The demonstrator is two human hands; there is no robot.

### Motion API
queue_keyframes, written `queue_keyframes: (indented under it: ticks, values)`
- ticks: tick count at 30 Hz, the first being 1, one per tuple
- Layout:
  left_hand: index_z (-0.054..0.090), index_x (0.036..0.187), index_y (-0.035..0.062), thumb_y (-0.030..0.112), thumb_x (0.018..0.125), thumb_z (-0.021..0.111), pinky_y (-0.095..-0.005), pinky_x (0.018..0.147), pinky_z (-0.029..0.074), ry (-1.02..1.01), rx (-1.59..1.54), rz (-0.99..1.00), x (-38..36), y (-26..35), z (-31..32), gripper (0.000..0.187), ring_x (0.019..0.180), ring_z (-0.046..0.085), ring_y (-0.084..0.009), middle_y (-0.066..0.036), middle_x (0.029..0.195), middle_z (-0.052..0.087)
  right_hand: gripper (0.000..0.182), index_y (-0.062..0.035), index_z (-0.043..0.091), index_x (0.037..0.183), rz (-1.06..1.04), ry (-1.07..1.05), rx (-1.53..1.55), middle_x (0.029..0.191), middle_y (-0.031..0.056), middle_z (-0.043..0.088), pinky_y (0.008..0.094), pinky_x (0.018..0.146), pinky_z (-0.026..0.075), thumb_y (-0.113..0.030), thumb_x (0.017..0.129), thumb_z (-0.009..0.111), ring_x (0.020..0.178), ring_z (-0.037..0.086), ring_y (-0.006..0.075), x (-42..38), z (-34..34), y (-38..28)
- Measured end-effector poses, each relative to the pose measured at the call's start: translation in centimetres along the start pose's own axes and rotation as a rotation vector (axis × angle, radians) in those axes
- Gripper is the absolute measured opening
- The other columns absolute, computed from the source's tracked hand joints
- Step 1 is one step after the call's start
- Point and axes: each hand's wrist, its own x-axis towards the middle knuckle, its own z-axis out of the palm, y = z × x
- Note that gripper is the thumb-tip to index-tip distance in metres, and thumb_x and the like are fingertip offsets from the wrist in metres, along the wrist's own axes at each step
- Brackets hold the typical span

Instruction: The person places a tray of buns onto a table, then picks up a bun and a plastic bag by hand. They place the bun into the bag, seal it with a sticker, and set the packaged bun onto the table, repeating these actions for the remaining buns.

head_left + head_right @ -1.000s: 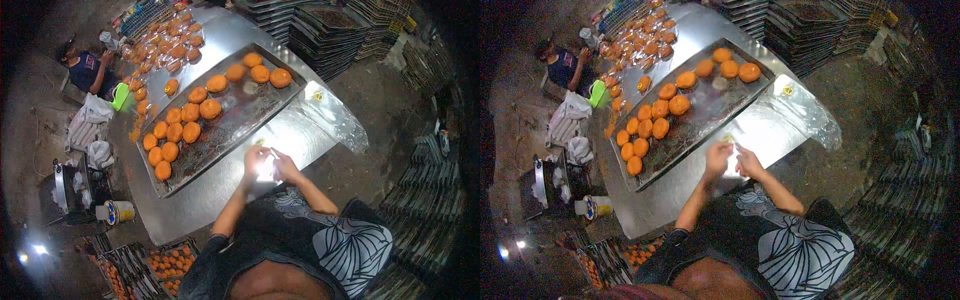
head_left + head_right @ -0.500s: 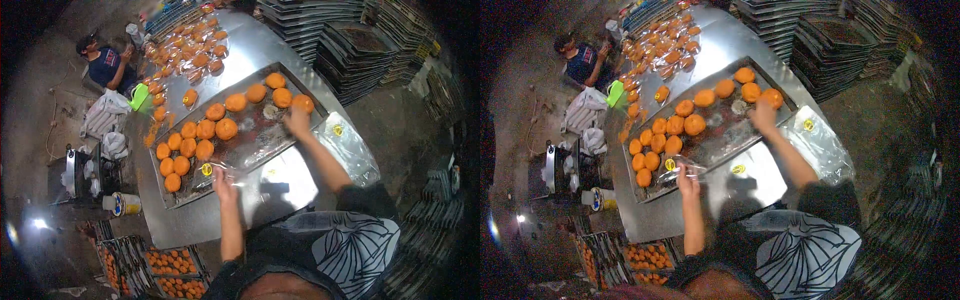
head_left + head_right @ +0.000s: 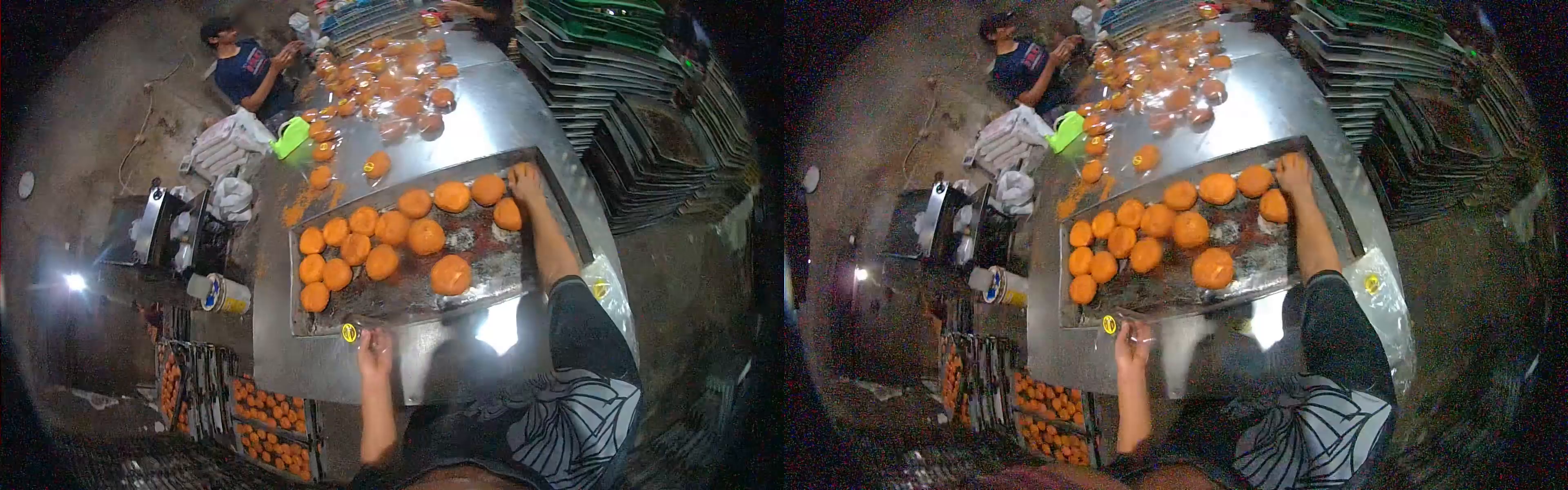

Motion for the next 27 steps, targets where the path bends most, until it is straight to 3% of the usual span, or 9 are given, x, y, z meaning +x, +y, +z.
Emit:
queue_keyframes:
  ticks: [7, 10, 14, 15, 16, 18, 21, 25, 27]
  values:
    - [0.047, 0.084, 0.0053, 0.012, 0.081, 0.051, -0.0451, 0.077, 0.045, 0.175, -0.197, -0.008, 0.7, 6.4, -4.4, 0.008, 0.083, 0.054, -0.0252, -0.008, 0.085, 0.051, 0.037, -0.0179, 0.049, 0.107, -0.270, -0.130, -0.010, 0.118, 0.0169, 0.037, 0.0518, 0.083, 0.035, -0.027, 0.072, 0.058, 0.107, 0.037, 0.0365, -9.0, -2.4, -1.1]
    - [0.046, 0.085, 0.0046, 0.013, 0.081, 0.050, -0.0442, 0.078, 0.045, 0.041, -0.097, 0.070, 1.6, 9.5, -5.3, 0.010, 0.081, 0.054, -0.0256, -0.008, 0.083, 0.050, 0.047, -0.0135, 0.048, 0.110, 0.111, 0.075, 0.242, 0.105, 0.0200, 0.047, 0.0446, 0.079, 0.040, -0.027, 0.068, 0.064, 0.092, 0.047, 0.0384, -9.6, -2.9, -0.1]
    - [0.044, 0.089, 0.0036, 0.013, 0.078, 0.050, -0.0423, 0.080, 0.044, 0.150, -0.212, 0.181, 3.3, 11.7, -3.3, 0.016, 0.087, 0.052, -0.0251, -0.009, 0.091, 0.048, 0.070, -0.0019, 0.038, 0.121, -0.023, 0.021, 0.675, 0.111, 0.0197, 0.048, 0.0377, 0.090, 0.035, -0.017, 0.060, 0.068, 0.101, 0.047, 0.0327, -21.4, -12.0, -13.6]
    - [0.043, 0.092, 0.0038, 0.012, 0.077, 0.050, -0.0423, 0.082, 0.043, 0.132, -0.217, 0.204, 3.9, 11.6, -3.1, 0.019, 0.090, 0.050, -0.0253, -0.010, 0.098, 0.047, 0.048, -0.0018, 0.050, 0.102, -0.253, 0.089, 0.742, 0.095, 0.0190, 0.053, 0.0403, 0.074, 0.042, -0.024, 0.062, 0.067, 0.088, 0.053, 0.0303, -25.3, -13.4, -16.8]
    - [0.040, 0.100, 0.0044, 0.011, 0.077, 0.050, -0.0434, 0.085, 0.041, -0.049, -0.141, 0.168, 3.9, 10.1, -2.3, 0.027, 0.095, 0.048, -0.0261, -0.011, 0.104, 0.045, 0.047, -0.0018, 0.051, 0.099, -0.524, 0.312, 0.636, 0.091, 0.0156, 0.055, 0.0384, 0.073, 0.042, -0.021, 0.059, 0.068, 0.086, 0.053, 0.0294, -27.9, -12.8, -19.6]
    - [0.032, 0.116, 0.0064, 0.011, 0.077, 0.047, -0.0447, 0.089, 0.038, -0.272, -0.026, 0.139, 1.2, 5.2, 1.4, 0.042, 0.102, 0.045, -0.0279, -0.014, 0.113, 0.042, 0.053, -0.0020, 0.049, 0.108, -0.817, 0.141, 0.683, 0.103, 0.0127, 0.053, 0.0363, 0.075, 0.040, -0.013, 0.059, 0.067, 0.090, 0.050, 0.0308, -31.3, -13.5, -23.6]
    - [0.022, 0.126, 0.0082, 0.012, 0.080, 0.042, -0.0443, 0.091, 0.036, -0.445, 0.021, 0.140, -3.1, 3.6, 4.7, 0.050, 0.106, 0.043, -0.0291, -0.016, 0.117, 0.041, 0.073, -0.0006, 0.043, 0.116, -0.451, 0.127, 0.726, 0.101, 0.0126, 0.055, 0.0373, 0.074, 0.041, -0.020, 0.053, 0.073, 0.083, 0.050, 0.0303, -33.4, -13.3, -26.1]
    - [0.017, 0.129, 0.0088, 0.015, 0.082, 0.038, -0.0424, 0.092, 0.035, -0.738, 0.136, 0.015, -3.3, 4.5, 3.4, 0.051, 0.108, 0.042, -0.0297, -0.017, 0.120, 0.039, 0.089, -0.0010, 0.031, 0.126, -0.532, 0.027, 0.668, 0.099, 0.0132, 0.055, 0.0374, 0.072, 0.042, -0.023, 0.052, 0.075, 0.081, 0.051, 0.0303, -36.9, -12.9, -26.5]
    - [0.020, 0.129, 0.0076, 0.019, 0.082, 0.040, -0.0416, 0.091, 0.036, -0.749, 0.136, 0.000, -3.9, 4.6, 3.3, 0.052, 0.107, 0.043, -0.0303, -0.017, 0.120, 0.039, 0.094, -0.0013, 0.026, 0.128, -0.262, -0.008, 0.704, 0.098, 0.0140, 0.056, 0.0371, 0.072, 0.042, -0.024, 0.052, 0.076, 0.081, 0.051, 0.0301, -37.1, -12.9, -28.3]
